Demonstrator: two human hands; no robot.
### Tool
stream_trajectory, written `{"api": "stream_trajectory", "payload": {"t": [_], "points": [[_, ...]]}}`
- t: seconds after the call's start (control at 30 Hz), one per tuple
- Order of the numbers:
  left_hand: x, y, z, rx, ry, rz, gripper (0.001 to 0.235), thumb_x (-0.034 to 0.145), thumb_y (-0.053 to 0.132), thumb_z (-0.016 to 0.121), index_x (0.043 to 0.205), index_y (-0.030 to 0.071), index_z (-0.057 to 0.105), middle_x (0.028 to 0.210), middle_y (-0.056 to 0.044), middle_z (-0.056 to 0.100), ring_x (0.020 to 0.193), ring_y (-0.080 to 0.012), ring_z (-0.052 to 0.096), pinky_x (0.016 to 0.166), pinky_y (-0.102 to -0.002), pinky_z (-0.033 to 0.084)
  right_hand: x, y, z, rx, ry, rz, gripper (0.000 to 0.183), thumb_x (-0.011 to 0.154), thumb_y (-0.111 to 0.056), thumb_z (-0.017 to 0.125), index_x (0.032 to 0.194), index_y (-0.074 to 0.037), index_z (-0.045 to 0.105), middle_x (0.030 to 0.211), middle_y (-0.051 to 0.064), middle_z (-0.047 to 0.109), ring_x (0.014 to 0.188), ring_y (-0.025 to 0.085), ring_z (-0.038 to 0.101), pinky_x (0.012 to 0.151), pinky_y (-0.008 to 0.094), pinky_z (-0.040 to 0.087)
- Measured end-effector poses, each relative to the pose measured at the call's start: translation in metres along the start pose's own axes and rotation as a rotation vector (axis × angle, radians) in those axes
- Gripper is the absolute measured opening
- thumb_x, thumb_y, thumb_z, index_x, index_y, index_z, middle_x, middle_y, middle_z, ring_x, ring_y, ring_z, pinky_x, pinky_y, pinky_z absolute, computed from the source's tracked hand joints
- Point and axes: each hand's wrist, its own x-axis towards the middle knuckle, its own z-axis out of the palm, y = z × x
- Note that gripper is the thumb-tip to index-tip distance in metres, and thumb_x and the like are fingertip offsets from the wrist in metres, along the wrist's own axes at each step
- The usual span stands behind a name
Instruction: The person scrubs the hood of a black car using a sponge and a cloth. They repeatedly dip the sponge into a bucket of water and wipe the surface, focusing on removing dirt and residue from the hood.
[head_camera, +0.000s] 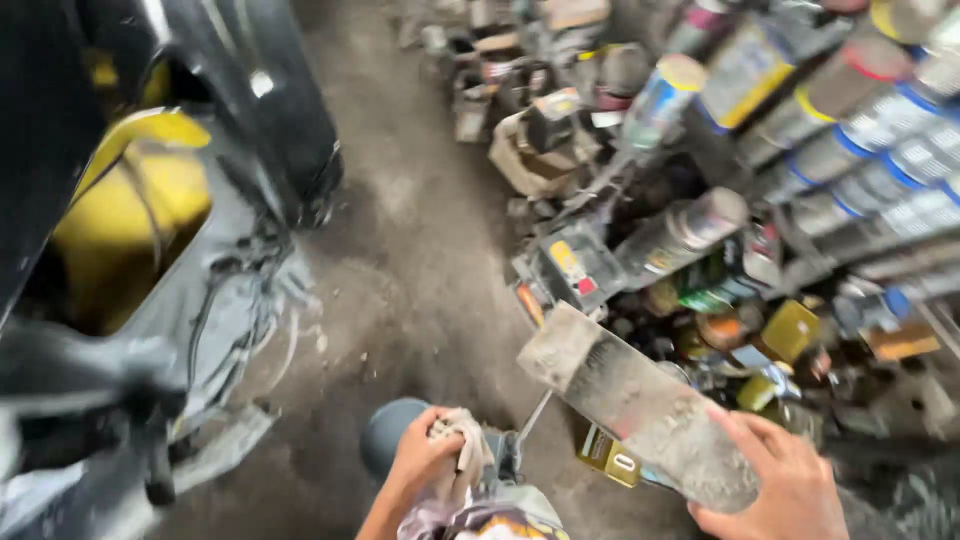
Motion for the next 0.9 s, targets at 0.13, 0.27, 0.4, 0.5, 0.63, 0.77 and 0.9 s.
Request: {"api": "stream_trajectory", "payload": {"t": [0.13,0.27,0.4,0.5,0.63,0.77,0.9], "points": [[-0.003,0.034,0.019,0.007,0.134,-0.19,0.038,0.07,0.018,0.077,0.105,0.004,0.075,0.089,-0.005,0.077,0.08,-0.0132,0.069,0.075,-0.028,0.056,0.09,-0.013,-0.028,-0.056,0.001,-0.254,0.115,0.037,-0.048,0.09,0.145,-0.032,0.057,0.138,0.001,0.061,0.127,0.027,0.058,0.11,0.048,0.042],[0.012,0.01,0.021,-0.131,0.31,-0.195,0.039,0.07,0.015,0.076,0.107,0.005,0.073,0.091,-0.004,0.077,0.08,-0.0132,0.07,0.074,-0.028,0.057,0.187,-0.061,-0.054,0.0,-0.112,-0.411,0.114,0.042,-0.038,0.094,0.147,-0.033,0.051,0.13,0.0,0.059,0.122,0.025,0.056,0.106,0.045,0.037],[0.054,-0.015,0.012,-0.229,0.459,-0.17,0.035,0.073,0.013,0.077,0.107,0.004,0.074,0.092,-0.005,0.076,0.081,-0.013,0.069,0.074,-0.028,0.057,0.28,-0.091,-0.046,-0.034,-0.145,-0.605,0.115,0.043,-0.038,0.091,0.15,-0.028,0.05,0.137,0.002,0.059,0.126,0.028,0.055,0.11,0.046,0.036],[0.092,-0.036,-0.002,-0.429,0.565,-0.262,0.037,0.073,0.009,0.077,0.11,0.005,0.072,0.092,-0.007,0.077,0.082,-0.015,0.071,0.075,-0.03,0.056,0.341,-0.135,-0.045,-0.069,-0.213,-0.665,0.118,0.041,-0.029,0.093,0.151,-0.027,0.048,0.137,0.003,0.058,0.122,0.029,0.052,0.106,0.043,0.037],[0.139,-0.026,-0.02,-0.466,0.721,-0.345,0.036,0.076,0.009,0.075,0.112,0.005,0.072,0.095,-0.009,0.077,0.082,-0.0162,0.07,0.075,-0.031,0.056,0.435,-0.178,-0.034,-0.068,-0.252,-0.899,0.117,0.042,-0.024,0.088,0.15,-0.018,0.046,0.135,0.008,0.056,0.122,0.032,0.052,0.105,0.045,0.037],[0.186,-0.05,-0.045,-0.407,0.81,-0.203,0.037,0.075,0.011,0.078,0.11,0.002,0.073,0.096,-0.009,0.078,0.085,-0.0136,0.071,0.078,-0.028,0.057,0.523,-0.222,-0.005,-0.116,-0.362,-1.084,0.125,0.035,-0.017,0.087,0.153,-0.017,0.043,0.139,0.009,0.053,0.129,0.033,0.049,0.107,0.046,0.035],[0.201,0.002,-0.055,-0.485,0.951,-0.324,0.038,0.077,0.014,0.077,0.113,0.003,0.072,0.096,-0.01,0.076,0.083,-0.0155,0.07,0.074,-0.031,0.055,0.592,-0.281,0.022,-0.161,-0.383,-1.218,0.117,0.04,-0.017,0.087,0.15,-0.018,0.045,0.138,0.008,0.052,0.125,0.032,0.047,0.107,0.046,0.035]]}}
